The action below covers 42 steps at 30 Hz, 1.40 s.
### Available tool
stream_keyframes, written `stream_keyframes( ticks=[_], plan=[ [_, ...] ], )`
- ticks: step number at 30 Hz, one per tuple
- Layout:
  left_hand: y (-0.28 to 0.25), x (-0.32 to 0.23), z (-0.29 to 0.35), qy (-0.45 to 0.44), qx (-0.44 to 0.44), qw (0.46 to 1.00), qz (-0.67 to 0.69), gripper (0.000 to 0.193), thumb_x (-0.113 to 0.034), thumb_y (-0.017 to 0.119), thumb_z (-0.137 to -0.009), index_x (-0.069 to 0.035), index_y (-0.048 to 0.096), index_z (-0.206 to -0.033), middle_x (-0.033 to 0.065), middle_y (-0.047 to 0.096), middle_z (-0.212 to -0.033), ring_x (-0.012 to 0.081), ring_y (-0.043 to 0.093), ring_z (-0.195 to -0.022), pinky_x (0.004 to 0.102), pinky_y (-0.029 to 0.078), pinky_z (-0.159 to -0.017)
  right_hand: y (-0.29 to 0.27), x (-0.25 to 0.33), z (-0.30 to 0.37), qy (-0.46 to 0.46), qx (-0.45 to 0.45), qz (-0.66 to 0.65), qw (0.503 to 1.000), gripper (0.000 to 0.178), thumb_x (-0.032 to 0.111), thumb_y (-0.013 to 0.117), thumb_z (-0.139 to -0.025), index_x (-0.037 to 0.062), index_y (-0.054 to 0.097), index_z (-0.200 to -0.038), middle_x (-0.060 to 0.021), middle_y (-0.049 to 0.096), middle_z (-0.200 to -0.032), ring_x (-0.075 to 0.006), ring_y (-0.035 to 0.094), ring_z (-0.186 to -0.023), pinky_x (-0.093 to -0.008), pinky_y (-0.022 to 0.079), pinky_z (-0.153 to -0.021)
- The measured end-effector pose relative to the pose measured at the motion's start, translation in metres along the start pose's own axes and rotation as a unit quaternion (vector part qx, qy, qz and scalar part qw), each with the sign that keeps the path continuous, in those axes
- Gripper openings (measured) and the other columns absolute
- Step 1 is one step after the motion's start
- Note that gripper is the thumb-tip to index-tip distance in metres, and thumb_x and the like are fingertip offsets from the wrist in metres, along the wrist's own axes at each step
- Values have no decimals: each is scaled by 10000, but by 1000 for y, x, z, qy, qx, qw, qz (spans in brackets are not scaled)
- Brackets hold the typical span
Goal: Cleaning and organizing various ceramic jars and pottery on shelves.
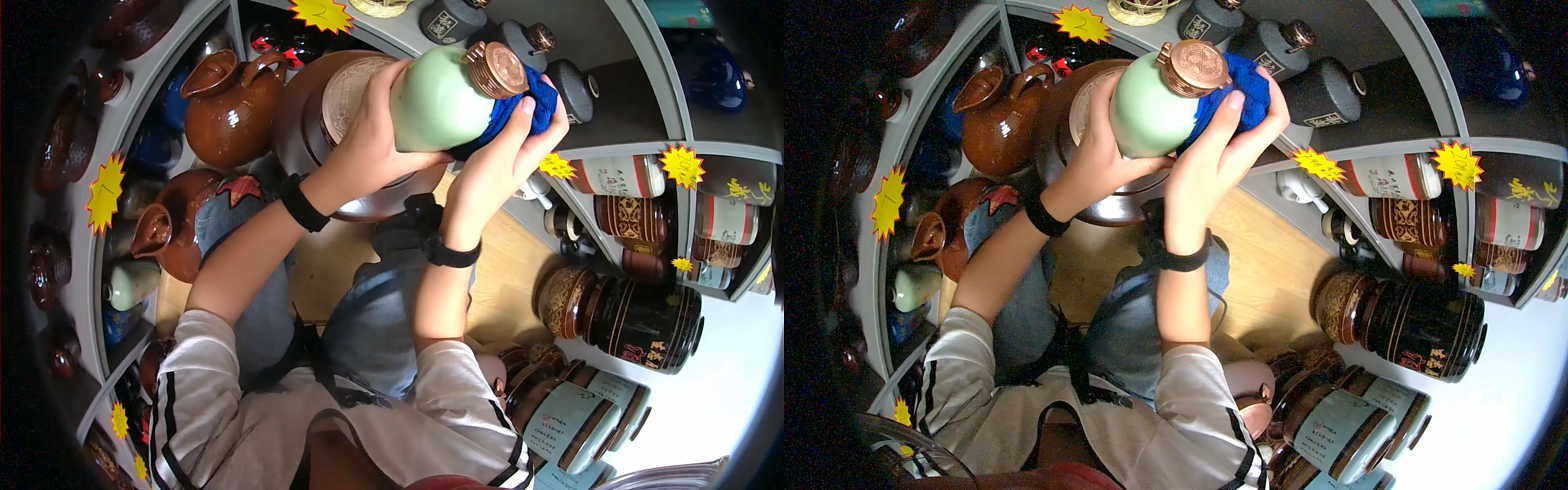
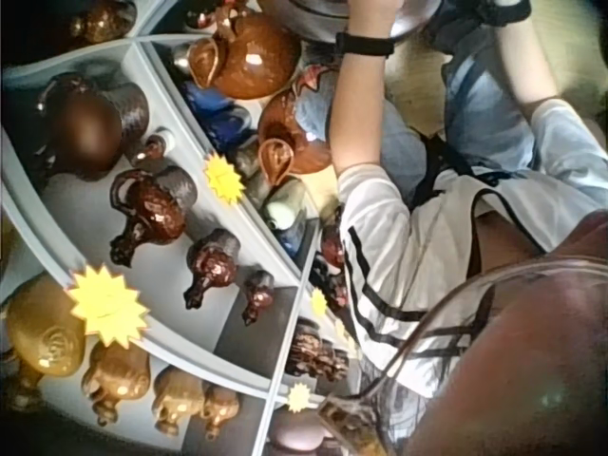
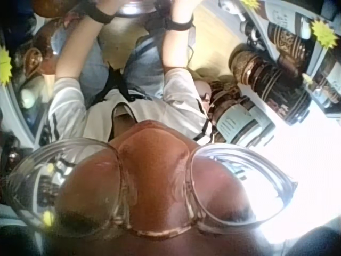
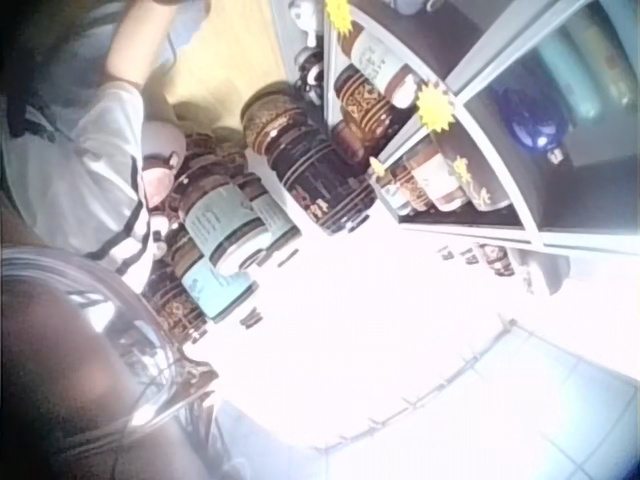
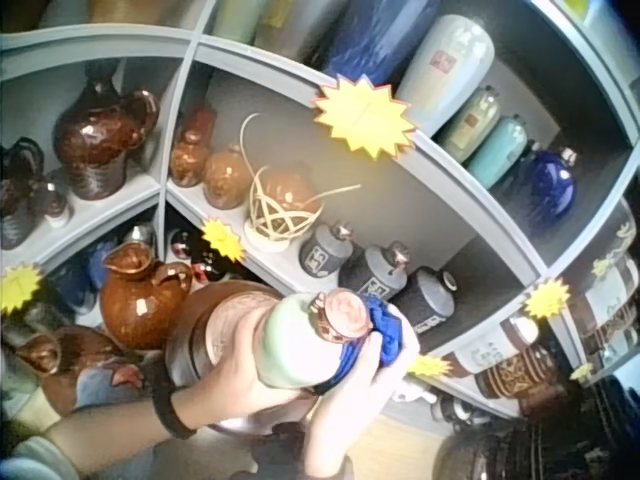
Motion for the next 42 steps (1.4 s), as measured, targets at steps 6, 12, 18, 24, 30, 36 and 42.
stream_keyframes(
  ticks=[6,12,18,24,30,36,42],
  plan=[
    [-2,-4,4,1,18,1000,-15,979,-246,810,-692,61,173,-1368,283,300,-1352,412,338,-1267,446,307,-1045,3,6,7,-22,-25,33,999,305,179,436,-977,9,419,-1229,-134,456,-1183,-216,448,-1095,-346,330,-989],
    [-1,-5,8,31,22,998,-53,935,-298,769,-737,64,188,-1374,263,326,-1311,398,339,-1260,435,322,-1022,-3,-21,-11,27,-6,-138,990,275,166,451,-979,21,444,-1213,-99,515,-1185,-183,493,-1073,-338,373,-980],
    [-9,3,-10,3,33,999,-32,953,-317,835,-652,39,279,-1340,215,384,-1264,345,372,-1250,413,332,-1032,-2,-24,-17,28,39,-127,991,316,206,463,-980,27,446,-1240,-94,520,-1188,-180,498,-1079,-328,377,-977],
    [3,18,-3,-47,20,994,95,992,-306,861,-623,41,265,-1337,216,398,-1296,343,414,-1223,408,340,-1035,3,-5,-9,-9,49,-29,998,349,235,459,-982,9,431,-1245,-127,493,-1215,-208,478,-1104,-341,351,-990],
    [-2,11,-1,-10,5,1000,-7,997,-301,837,-666,50,209,-1356,254,361,-1322,378,377,-1245,433,318,-1037,9,17,9,-17,11,71,997,366,217,440,-979,0,398,-1271,-161,453,-1211,-238,459,-1102,-360,328,-1000],
    [-4,10,2,36,34,997,-59,927,-330,782,-732,66,214,-1348,260,343,-1310,379,366,-1233,451,308,-1023,5,-3,-4,-17,22,18,999,366,217,441,-983,10,394,-1281,-146,448,-1241,-224,449,-1125,-353,332,-1003],
    [-14,15,-13,-45,52,997,26,927,-364,804,-690,23,282,-1351,195,355,-1262,305,400,-1184,411,320,-1019,2,-20,-9,30,53,-64,996,371,240,412,-995,11,389,-1287,-147,440,-1258,-226,438,-1145,-354,311,-1021]
  ],
)
Point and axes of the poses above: each hand's wrist, its own z-axis away from the middle knuckle, its own y-axis out of the palm, x = y × z, the point moved 8 cm from there along -z, towards the middle knuckle
